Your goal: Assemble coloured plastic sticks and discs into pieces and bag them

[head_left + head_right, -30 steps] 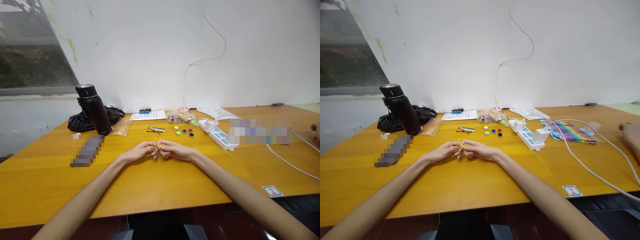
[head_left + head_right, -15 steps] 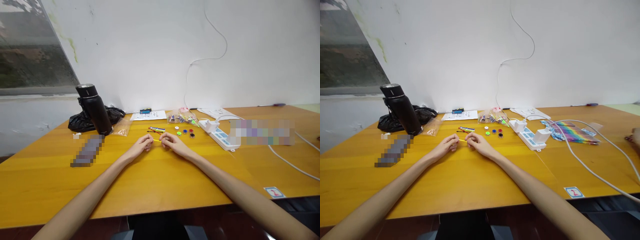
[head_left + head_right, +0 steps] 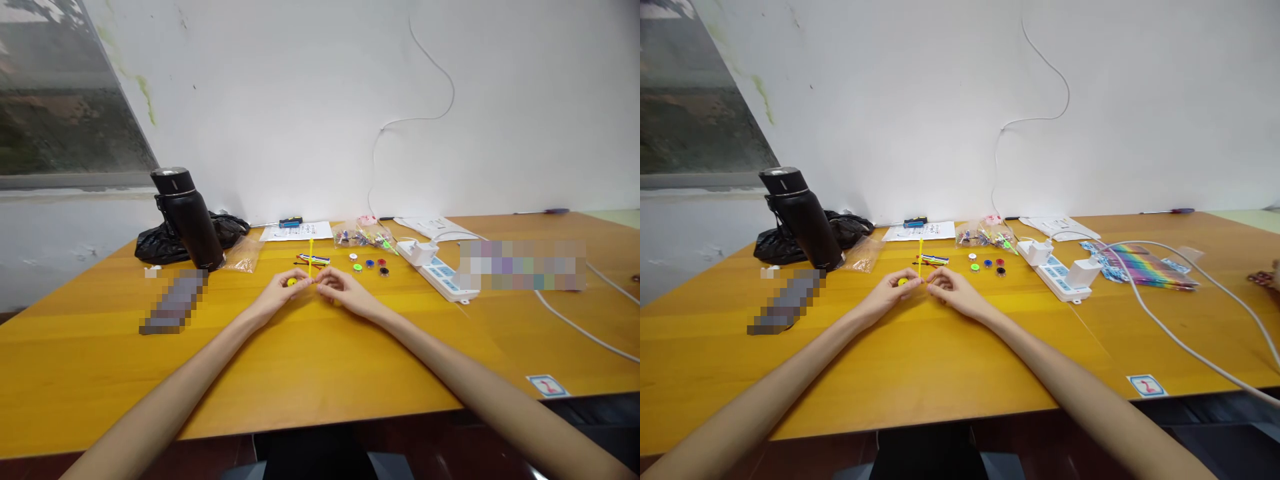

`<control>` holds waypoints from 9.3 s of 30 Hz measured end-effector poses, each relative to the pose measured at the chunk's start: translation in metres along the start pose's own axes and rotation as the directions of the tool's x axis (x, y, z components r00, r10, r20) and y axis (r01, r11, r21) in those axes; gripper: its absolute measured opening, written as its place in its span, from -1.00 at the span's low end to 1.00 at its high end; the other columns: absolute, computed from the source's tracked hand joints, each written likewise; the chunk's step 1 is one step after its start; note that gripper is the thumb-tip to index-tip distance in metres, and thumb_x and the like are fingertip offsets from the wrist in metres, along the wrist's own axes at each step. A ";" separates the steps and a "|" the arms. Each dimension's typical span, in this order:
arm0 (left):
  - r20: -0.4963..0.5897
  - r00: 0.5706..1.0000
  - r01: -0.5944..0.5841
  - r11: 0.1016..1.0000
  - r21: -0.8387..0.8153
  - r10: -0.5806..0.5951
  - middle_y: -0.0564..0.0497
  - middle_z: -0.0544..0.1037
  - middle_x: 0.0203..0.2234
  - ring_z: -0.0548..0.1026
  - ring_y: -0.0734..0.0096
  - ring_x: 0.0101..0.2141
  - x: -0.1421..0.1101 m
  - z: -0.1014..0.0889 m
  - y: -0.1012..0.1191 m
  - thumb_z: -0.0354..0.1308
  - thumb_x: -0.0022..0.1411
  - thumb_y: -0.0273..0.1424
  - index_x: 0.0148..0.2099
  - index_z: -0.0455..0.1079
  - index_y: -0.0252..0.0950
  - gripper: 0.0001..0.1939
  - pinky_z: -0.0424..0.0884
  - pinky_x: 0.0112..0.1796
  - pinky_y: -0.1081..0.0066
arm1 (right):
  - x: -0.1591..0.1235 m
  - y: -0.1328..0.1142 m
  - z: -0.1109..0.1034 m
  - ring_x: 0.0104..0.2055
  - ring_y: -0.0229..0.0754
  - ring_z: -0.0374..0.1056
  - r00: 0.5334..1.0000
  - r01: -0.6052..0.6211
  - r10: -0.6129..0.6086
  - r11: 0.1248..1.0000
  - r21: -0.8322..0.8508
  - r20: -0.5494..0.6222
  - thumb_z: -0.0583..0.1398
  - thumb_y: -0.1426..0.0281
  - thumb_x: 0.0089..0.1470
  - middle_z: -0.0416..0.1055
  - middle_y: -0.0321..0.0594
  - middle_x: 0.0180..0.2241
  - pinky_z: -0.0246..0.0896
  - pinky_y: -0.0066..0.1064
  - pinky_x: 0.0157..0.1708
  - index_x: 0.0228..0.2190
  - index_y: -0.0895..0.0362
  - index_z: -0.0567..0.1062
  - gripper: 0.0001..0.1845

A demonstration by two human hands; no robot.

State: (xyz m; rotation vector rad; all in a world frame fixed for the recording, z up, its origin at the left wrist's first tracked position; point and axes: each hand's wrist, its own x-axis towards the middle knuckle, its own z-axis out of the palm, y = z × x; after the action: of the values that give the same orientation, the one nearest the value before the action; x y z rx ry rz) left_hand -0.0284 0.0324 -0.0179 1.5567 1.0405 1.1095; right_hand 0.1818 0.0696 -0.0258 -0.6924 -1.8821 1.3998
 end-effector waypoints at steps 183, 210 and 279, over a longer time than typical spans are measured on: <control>0.076 0.995 -0.080 0.969 0.234 0.064 0.06 0.43 -0.49 0.37 0.40 -0.42 0.001 -0.005 -0.009 -0.04 0.28 -0.39 -0.24 0.41 -0.29 -0.80 0.25 -0.30 0.40 | 0.013 -0.014 -0.018 -0.52 -0.25 0.20 0.996 -0.022 -0.067 0.471 -0.882 -0.061 0.01 0.20 0.33 0.39 -0.27 -0.56 -0.12 -0.41 -0.46 -0.56 0.14 0.40 -0.53; 0.092 0.989 -0.148 0.790 0.595 0.116 0.02 0.51 -0.39 0.43 0.31 -0.36 -0.001 -0.030 -0.015 -0.03 0.32 -0.40 -0.14 0.40 -0.24 -0.81 0.25 -0.28 0.40 | 0.011 -0.013 0.000 -0.45 -0.22 0.30 0.999 -0.013 0.041 0.435 -0.900 0.006 0.07 0.23 0.31 0.48 -0.21 -0.43 -0.10 -0.43 -0.45 -0.39 0.11 0.43 -0.71; 0.196 0.980 0.053 0.995 -0.089 -0.035 -0.13 0.57 -0.22 0.51 0.37 -0.26 0.007 -0.010 -0.025 0.23 0.25 -0.10 -0.05 0.38 -0.32 -0.59 0.42 -0.15 0.30 | 0.025 0.025 -0.024 -0.10 -0.06 0.35 0.934 -0.153 -0.257 0.336 -0.929 -0.247 0.17 0.40 0.26 0.46 -0.08 -0.19 0.21 -0.31 -0.08 -0.29 0.14 0.51 -0.88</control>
State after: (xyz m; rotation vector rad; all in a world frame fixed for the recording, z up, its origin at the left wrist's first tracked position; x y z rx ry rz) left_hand -0.0392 0.0467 -0.0393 1.5255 0.8752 0.9420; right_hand 0.1853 0.1098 -0.0395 -1.2990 -2.2536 -0.1232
